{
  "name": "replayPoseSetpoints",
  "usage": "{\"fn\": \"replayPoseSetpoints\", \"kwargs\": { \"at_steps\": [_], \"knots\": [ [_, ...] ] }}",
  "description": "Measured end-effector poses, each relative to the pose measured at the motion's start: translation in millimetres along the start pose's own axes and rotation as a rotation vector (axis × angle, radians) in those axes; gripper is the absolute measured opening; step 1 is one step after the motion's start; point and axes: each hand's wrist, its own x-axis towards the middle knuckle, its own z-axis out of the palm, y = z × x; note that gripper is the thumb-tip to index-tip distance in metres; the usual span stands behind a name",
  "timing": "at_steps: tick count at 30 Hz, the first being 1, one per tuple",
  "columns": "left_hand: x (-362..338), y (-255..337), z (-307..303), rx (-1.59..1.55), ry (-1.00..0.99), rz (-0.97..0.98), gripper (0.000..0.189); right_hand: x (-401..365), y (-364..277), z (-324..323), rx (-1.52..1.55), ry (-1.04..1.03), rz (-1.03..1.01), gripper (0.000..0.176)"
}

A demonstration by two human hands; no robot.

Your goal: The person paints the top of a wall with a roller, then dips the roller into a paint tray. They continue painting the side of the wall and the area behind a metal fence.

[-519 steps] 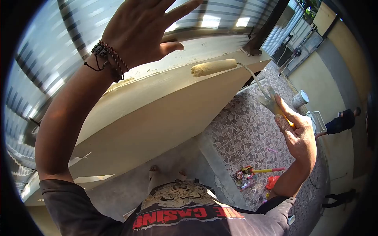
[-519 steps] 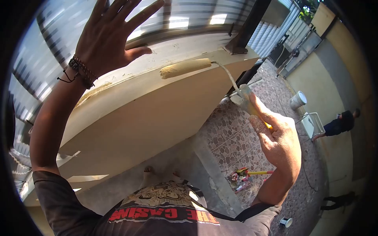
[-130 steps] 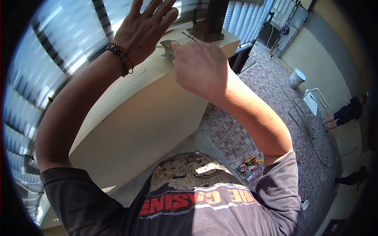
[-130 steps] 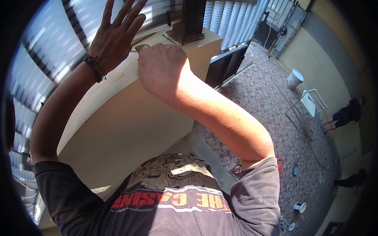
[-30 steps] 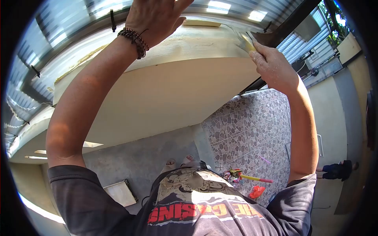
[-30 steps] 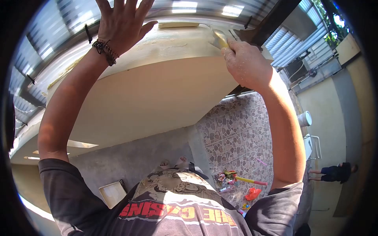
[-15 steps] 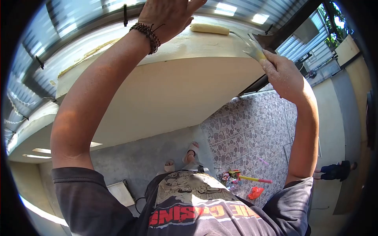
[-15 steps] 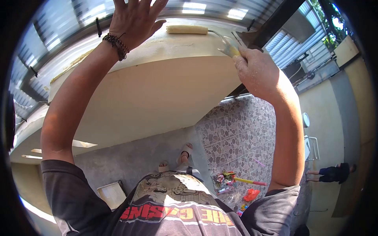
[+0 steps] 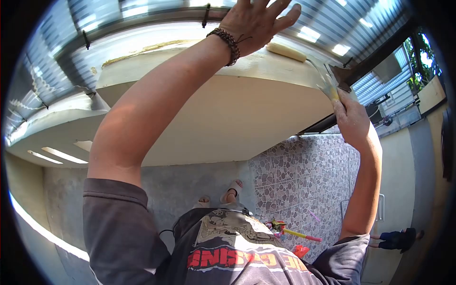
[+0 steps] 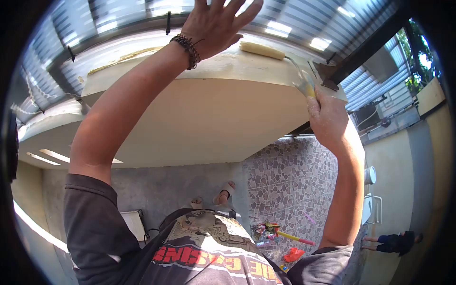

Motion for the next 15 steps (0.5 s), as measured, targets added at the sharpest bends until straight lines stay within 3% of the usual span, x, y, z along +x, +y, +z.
{"fn": "replayPoseSetpoints", "kwargs": {
  "at_steps": [1, 5, 7, 9, 10, 11, 13, 15],
  "knots": [
    [-0.6, -0.3, 2.1, -0.039, 0.020, -0.001, 0.053, -9.8, 2.8, 2.0, -0.028, 0.065, -0.064, 0.036],
    [-3.6, -7.7, -13.9, -0.099, -0.117, 0.029, 0.056, -53.6, -6.1, -29.0, 0.156, -0.077, 0.190, 0.040],
    [-10.0, -20.1, -30.3, -0.050, -0.102, 0.004, 0.064, -60.2, -9.7, -36.6, 0.207, -0.112, 0.283, 0.042],
    [-22.2, -45.9, -47.1, -0.273, -0.356, 0.025, 0.076, -65.3, -12.9, -39.5, 0.318, -0.111, 0.353, 0.042],
    [-30.2, -57.3, -55.0, -0.250, -0.363, -0.053, 0.091, -69.9, -9.7, -38.4, 0.387, -0.100, 0.349, 0.042],
    [-35.6, -69.9, -62.6, -0.235, -0.442, -0.038, 0.096, -74.2, -9.6, -42.2, 0.386, -0.094, 0.352, 0.042],
    [-42.0, -88.1, -80.8, -0.057, -0.392, -0.042, 0.102, -86.3, -10.0, -49.8, 0.498, -0.134, 0.354, 0.043],
    [-31.9, -97.0, -101.5, -0.020, -0.726, -0.081, 0.105, -96.7, 4.1, -54.2, 0.606, -0.142, 0.336, 0.044]
  ]
}}
